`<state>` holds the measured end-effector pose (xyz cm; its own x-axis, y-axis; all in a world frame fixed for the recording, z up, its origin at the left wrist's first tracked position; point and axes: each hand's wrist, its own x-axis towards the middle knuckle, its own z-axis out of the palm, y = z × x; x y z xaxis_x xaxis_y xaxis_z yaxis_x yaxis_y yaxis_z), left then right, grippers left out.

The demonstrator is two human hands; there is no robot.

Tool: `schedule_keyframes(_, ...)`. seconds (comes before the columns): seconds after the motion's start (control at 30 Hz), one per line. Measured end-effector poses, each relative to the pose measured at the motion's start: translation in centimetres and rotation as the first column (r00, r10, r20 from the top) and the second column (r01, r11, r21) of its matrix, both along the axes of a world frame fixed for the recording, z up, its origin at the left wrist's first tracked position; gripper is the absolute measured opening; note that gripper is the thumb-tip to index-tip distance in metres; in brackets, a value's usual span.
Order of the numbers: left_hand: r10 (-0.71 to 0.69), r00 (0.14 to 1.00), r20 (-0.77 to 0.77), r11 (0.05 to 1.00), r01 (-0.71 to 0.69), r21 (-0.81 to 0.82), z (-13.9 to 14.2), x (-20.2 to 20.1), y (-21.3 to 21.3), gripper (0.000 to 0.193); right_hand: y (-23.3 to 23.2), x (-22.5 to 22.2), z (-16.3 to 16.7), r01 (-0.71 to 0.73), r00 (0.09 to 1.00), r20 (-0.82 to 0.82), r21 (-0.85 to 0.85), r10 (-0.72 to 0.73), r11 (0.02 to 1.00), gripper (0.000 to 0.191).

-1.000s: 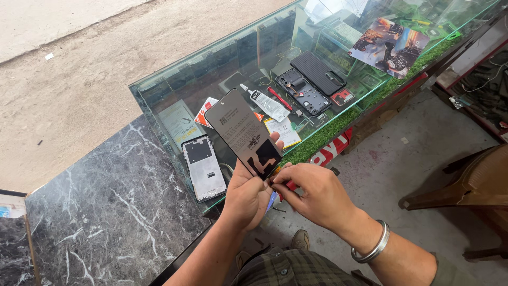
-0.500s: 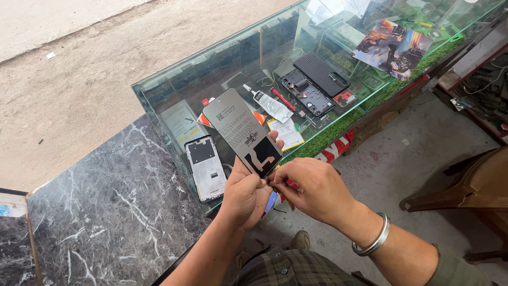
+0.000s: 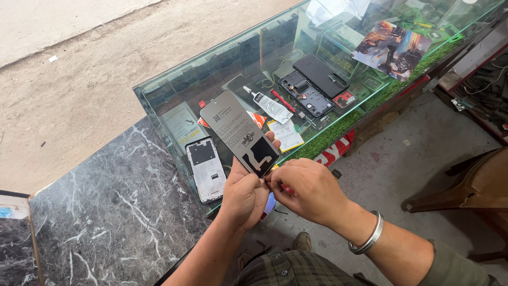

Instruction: The person holds a disassembled phone frame and uses a red pry tool to work along its edges, then squeezes adhesive from a white tube around the frame's inner rim. They then pick up a replacement screen assembly, peel its protective backing, and align it onto the frame.

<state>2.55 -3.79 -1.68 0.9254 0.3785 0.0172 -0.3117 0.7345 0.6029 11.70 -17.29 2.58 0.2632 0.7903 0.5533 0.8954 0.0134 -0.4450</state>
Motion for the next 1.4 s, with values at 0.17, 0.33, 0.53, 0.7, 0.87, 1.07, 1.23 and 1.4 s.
schedule_keyframes(0.17,0.006,1.0,-0.008,1.0,-0.006,-0.001,0.2,-0.1,-0.2,0.093,0.0,-0.1,-0.3,0.003,1.0,0.028,0.013,-0.003,1.0,0.021)
schedule_keyframes(0.33,0.01,1.0,-0.002,1.0,-0.011,-0.019,0.3,-0.1,-0.4,0.094,0.0,0.0,-0.9,-0.029,0.999,0.048,0.079,0.025,0.996,0.024)
schedule_keyframes(0.53,0.006,1.0,-0.014,1.0,-0.006,-0.007,0.3,-0.1,-0.7,0.096,-0.3,0.2,-1.8,-0.019,0.999,0.049,0.091,0.014,0.996,0.026)
schedule_keyframes(0.7,0.002,1.0,0.003,1.0,-0.002,-0.028,0.4,-0.1,-0.7,0.097,-0.4,0.4,-2.3,0.066,0.92,-0.386,-0.017,-0.068,0.998,0.023)
schedule_keyframes(0.87,-0.011,0.999,-0.033,1.0,0.01,-0.028,0.6,-0.3,-0.6,0.097,-0.8,0.8,-2.2,0.009,0.912,-0.41,-0.058,-0.032,0.998,0.024)
schedule_keyframes(1.07,-0.002,0.999,-0.048,1.0,0.001,-0.022,0.4,-0.3,-0.6,0.098,-1.0,0.9,-1.8,-0.052,0.982,-0.184,-0.005,0.05,0.999,0.023)
schedule_keyframes(1.23,0.013,0.999,-0.047,1.0,-0.014,-0.022,0.3,0.0,-0.6,0.097,-0.5,0.6,-1.6,-0.066,0.998,0.01,0.055,0.065,0.996,0.025)
schedule_keyframes(1.4,0.015,0.998,-0.06,1.0,-0.016,-0.026,0.3,0.1,-0.7,0.097,-0.1,0.5,-2.2,-0.036,0.999,0.023,0.095,0.034,0.995,0.029)
